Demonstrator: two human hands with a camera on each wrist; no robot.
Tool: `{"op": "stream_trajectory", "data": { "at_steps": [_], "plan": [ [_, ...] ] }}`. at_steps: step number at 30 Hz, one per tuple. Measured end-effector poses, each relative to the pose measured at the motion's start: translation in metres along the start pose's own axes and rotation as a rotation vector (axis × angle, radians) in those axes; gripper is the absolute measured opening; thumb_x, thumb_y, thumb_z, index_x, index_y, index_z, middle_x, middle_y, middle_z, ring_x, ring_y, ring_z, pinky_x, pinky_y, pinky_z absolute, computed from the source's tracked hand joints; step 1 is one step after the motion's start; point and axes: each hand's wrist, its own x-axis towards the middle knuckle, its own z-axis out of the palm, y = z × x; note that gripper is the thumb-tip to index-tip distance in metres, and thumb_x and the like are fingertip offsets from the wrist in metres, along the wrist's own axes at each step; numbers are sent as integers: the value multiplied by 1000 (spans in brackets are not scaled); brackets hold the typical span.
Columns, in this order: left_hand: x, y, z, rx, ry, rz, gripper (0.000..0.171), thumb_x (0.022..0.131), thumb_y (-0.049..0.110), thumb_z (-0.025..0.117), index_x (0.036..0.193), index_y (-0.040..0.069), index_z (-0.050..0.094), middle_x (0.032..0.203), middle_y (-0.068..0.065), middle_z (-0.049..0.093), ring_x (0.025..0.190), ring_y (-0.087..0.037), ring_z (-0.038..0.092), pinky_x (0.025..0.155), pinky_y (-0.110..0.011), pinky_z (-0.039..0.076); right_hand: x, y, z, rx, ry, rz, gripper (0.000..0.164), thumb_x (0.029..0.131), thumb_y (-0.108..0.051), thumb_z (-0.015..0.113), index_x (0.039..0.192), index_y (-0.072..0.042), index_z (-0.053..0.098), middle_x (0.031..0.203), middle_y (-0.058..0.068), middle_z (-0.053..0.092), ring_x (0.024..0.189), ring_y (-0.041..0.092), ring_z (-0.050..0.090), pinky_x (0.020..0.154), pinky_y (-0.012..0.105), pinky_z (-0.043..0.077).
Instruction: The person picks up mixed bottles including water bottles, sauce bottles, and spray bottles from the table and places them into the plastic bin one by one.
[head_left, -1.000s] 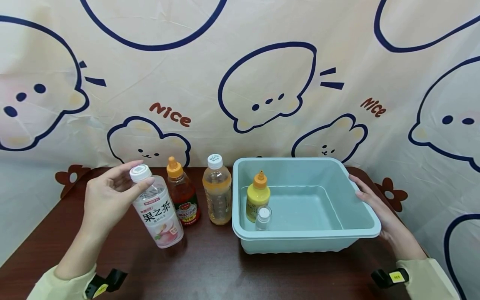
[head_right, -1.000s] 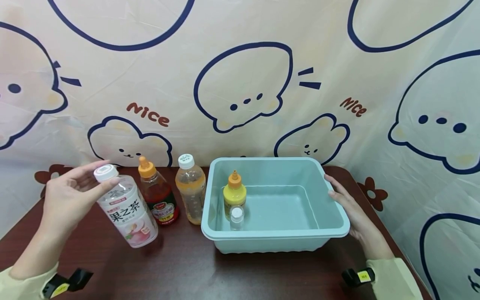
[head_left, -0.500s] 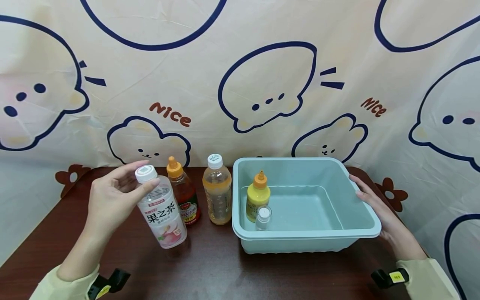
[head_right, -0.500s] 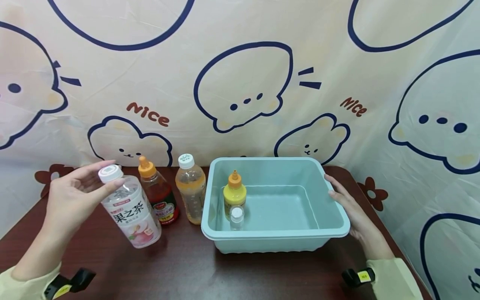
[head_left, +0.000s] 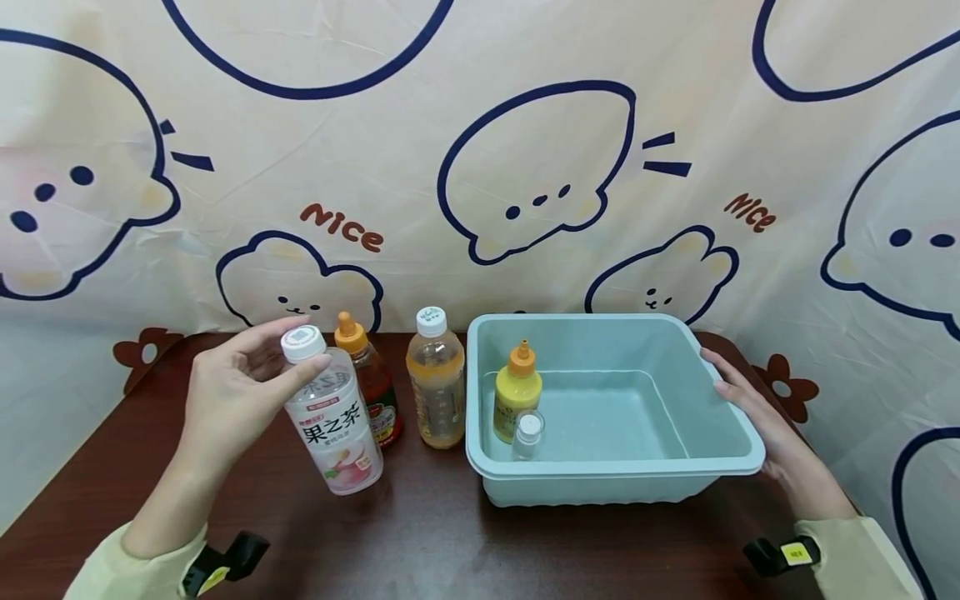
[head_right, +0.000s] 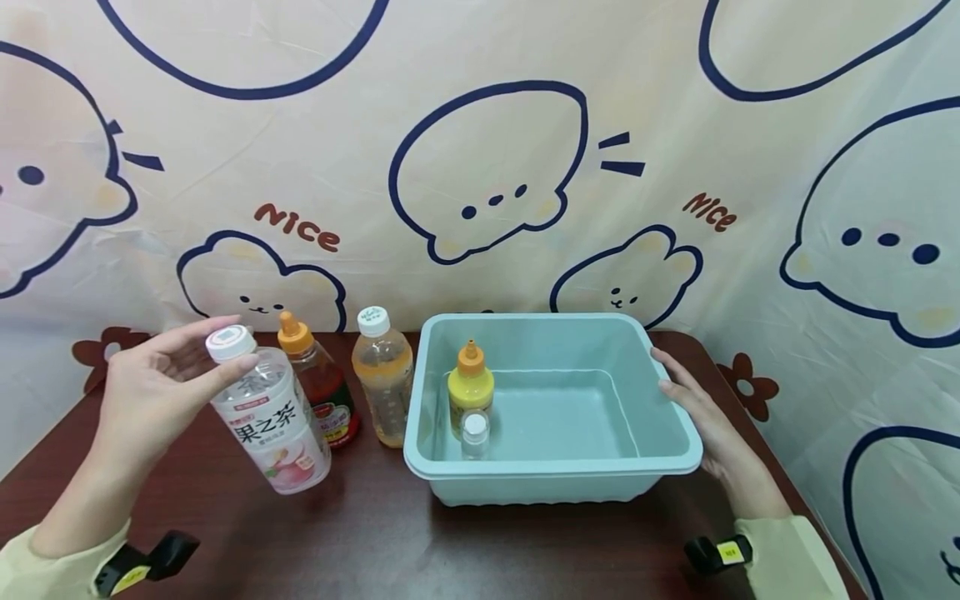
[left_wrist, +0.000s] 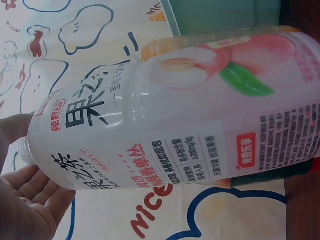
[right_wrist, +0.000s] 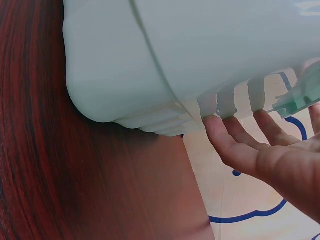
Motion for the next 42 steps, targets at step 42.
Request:
{"op": "stream_trajectory", "data": {
  "at_steps": [42],
  "plan": [
    [6,21,6,-100,-4,100,40,77,10,73,115,6,62,106,-9,65,83,5,61,71,-11,48,-1,1,0,16,-14,-12,53,99,-23,33,145,-36,11,125,-13,41,99,11,59,75,49,50]
  ]
}}
